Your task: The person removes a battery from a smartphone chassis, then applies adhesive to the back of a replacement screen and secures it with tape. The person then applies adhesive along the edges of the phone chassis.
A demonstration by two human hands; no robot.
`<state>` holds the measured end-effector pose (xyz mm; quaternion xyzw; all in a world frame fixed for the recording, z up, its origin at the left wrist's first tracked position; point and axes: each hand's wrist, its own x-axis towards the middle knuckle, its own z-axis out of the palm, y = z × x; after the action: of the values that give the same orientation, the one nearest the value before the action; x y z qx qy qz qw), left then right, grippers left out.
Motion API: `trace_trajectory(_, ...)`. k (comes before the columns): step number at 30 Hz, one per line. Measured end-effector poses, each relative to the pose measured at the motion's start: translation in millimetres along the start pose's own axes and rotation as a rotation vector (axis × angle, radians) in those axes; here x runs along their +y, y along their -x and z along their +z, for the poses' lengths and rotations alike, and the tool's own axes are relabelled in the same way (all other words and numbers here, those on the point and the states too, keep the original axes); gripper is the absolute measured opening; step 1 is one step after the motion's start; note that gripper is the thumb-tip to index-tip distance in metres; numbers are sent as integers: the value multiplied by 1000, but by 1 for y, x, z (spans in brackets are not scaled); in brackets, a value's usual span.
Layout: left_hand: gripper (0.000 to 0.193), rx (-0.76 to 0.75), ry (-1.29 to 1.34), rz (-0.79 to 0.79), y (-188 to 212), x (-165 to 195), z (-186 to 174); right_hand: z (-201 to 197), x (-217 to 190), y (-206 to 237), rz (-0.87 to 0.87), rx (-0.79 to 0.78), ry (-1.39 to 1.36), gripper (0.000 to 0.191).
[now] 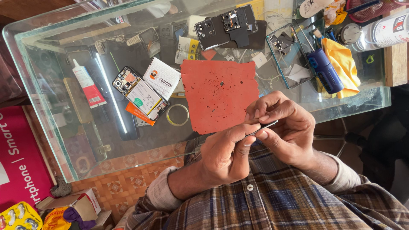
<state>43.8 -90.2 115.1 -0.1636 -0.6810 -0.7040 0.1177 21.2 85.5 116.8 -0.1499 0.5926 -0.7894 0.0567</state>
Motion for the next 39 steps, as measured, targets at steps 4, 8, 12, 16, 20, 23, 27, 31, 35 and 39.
trace_trajectory(4, 12, 20, -6, 13, 1, 1, 0, 0, 2, 2, -7, -5, -37, 15)
trace_trajectory(8, 13, 18, 16, -20, 1, 2, -2, 2, 3, 5, -11, 19, -48, 10)
trace_trajectory(12, 13, 19, 5, -62, 1, 3, -4, 4, 4, 6, -27, 38, -29, 11)
trace_trajectory(16, 12, 39, -24, -16, 1, 3, -3, 3, 1, 5, -33, 17, 31, 16)
trace_trajectory(20, 13, 19, -37, -61, 1, 3, 0, 2, 1, 2, -70, -15, 12, 17)
trace_trajectory(23, 24, -13, 23, -5, -1, 1, -1, 0, 2, 2, -81, -20, 18, 13)
trace_trajectory(27, 25, 0, 9, 14, 0, 0, 0, -1, 1, 2, -59, -8, 12, 12)
trace_trajectory(31, 23, -39, 7, -16, 0, -2, -3, 2, -4, 0, -36, -9, -29, 11)
trace_trajectory(35, 23, -59, -42, 33, -3, 1, -5, 7, -13, -3, -27, 28, -101, 17)
trace_trajectory(39, 23, -85, -87, 78, -11, 8, -10, 3, -30, -13, -199, 47, 499, 20)
